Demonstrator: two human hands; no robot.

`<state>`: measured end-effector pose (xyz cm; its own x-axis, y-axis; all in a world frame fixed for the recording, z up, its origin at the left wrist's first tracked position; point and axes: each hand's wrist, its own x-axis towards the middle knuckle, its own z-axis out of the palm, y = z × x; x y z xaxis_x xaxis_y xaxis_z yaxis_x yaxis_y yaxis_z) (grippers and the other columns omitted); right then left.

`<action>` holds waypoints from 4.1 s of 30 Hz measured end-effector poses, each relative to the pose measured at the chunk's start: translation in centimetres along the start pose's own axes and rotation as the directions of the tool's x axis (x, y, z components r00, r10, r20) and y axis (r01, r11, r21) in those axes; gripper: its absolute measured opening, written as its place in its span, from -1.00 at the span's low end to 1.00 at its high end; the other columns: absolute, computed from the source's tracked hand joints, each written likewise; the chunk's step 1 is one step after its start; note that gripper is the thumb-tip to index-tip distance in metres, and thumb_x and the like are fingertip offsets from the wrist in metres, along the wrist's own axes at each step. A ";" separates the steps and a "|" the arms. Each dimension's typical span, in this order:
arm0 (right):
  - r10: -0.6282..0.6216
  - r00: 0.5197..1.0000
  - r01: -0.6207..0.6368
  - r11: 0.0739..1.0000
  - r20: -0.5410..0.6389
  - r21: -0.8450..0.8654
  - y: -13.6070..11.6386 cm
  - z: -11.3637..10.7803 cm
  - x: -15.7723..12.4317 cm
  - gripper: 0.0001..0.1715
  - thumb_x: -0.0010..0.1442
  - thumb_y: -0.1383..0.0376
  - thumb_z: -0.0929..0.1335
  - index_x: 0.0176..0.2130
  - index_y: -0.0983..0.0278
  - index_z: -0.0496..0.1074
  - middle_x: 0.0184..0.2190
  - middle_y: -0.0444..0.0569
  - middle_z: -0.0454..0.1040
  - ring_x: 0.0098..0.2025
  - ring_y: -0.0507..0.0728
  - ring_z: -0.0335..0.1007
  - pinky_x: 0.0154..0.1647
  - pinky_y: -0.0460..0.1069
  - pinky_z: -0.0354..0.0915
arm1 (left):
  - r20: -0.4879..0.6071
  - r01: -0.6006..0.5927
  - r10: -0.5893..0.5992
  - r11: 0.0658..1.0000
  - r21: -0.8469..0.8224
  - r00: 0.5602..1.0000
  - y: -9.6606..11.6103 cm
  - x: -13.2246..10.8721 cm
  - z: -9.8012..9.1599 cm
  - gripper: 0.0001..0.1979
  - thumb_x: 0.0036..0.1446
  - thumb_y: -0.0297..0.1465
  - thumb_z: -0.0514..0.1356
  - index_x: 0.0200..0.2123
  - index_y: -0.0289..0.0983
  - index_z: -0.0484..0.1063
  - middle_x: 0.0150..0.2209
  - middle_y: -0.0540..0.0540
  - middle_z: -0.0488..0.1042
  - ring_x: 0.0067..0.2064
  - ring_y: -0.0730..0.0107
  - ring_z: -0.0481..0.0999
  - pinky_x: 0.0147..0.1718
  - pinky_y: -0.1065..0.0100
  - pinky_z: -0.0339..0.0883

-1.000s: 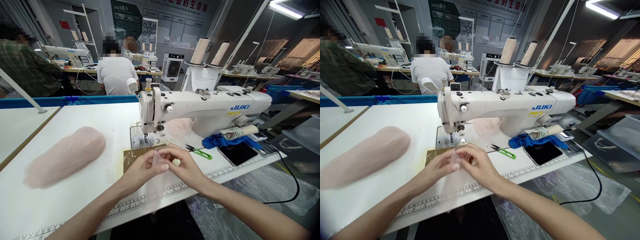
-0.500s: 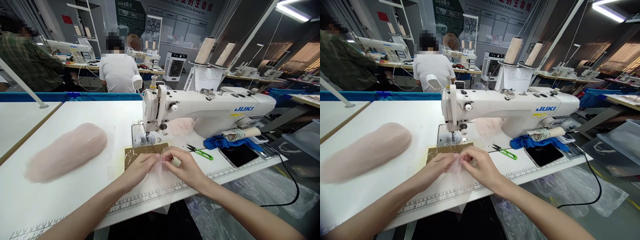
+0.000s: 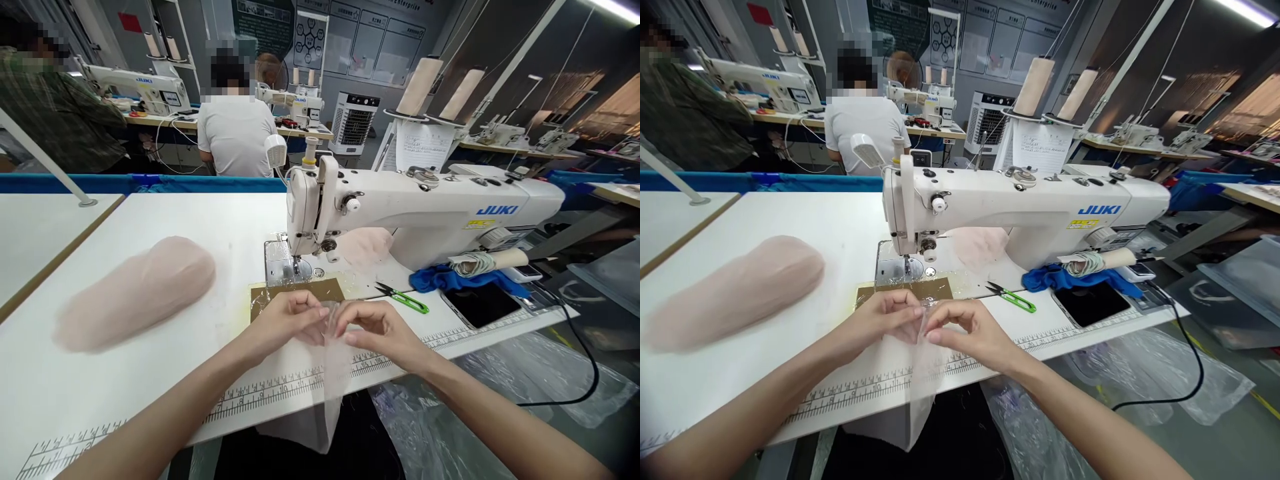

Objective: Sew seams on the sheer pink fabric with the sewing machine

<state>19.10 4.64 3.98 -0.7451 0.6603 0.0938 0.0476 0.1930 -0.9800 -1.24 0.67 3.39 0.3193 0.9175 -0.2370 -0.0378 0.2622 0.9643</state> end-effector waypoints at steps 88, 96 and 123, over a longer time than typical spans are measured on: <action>-0.270 0.963 0.255 0.871 0.025 -0.420 3.8 -1.3 5.4 -0.90 0.26 0.32 0.27 -0.21 0.26 0.37 -0.56 -0.21 0.25 -0.58 -0.06 0.13 -0.59 -0.16 0.15 | -0.159 -0.121 0.503 0.479 0.869 0.850 -1.8 0.9 -1.5 -0.83 0.27 -0.35 0.06 -0.26 -0.20 0.44 -0.45 0.04 0.57 -0.52 0.50 0.47 -0.53 0.49 0.25; -0.292 0.955 0.286 0.862 0.050 -0.419 3.7 -1.3 5.4 -0.86 0.26 0.33 0.26 -0.19 0.27 0.39 -0.56 -0.21 0.26 -0.57 -0.06 0.14 -0.56 -0.15 0.16 | -0.153 -0.135 0.507 0.486 0.863 0.848 -1.9 0.8 -1.5 -0.87 0.25 -0.40 0.07 -0.26 -0.18 0.43 -0.46 0.06 0.54 -0.53 0.51 0.43 -0.51 0.49 0.21; -0.342 0.938 0.330 0.840 0.051 -0.431 3.6 -1.2 5.3 -0.90 0.23 0.40 0.28 -0.20 0.28 0.35 -0.55 -0.23 0.24 -0.57 -0.09 0.10 -0.58 -0.18 0.11 | -0.009 -0.233 0.732 0.228 0.945 0.681 -2.3 1.2 -1.6 -0.85 0.29 -0.42 0.07 -0.17 -0.25 0.43 -0.42 0.05 0.59 -0.51 0.56 0.51 -0.51 0.54 0.32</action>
<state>16.17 9.72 1.12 -0.7496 0.5163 0.4141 0.0812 0.6927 -0.7166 -2.31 1.62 0.69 0.1811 0.8195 0.5437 0.8120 -0.4365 0.3874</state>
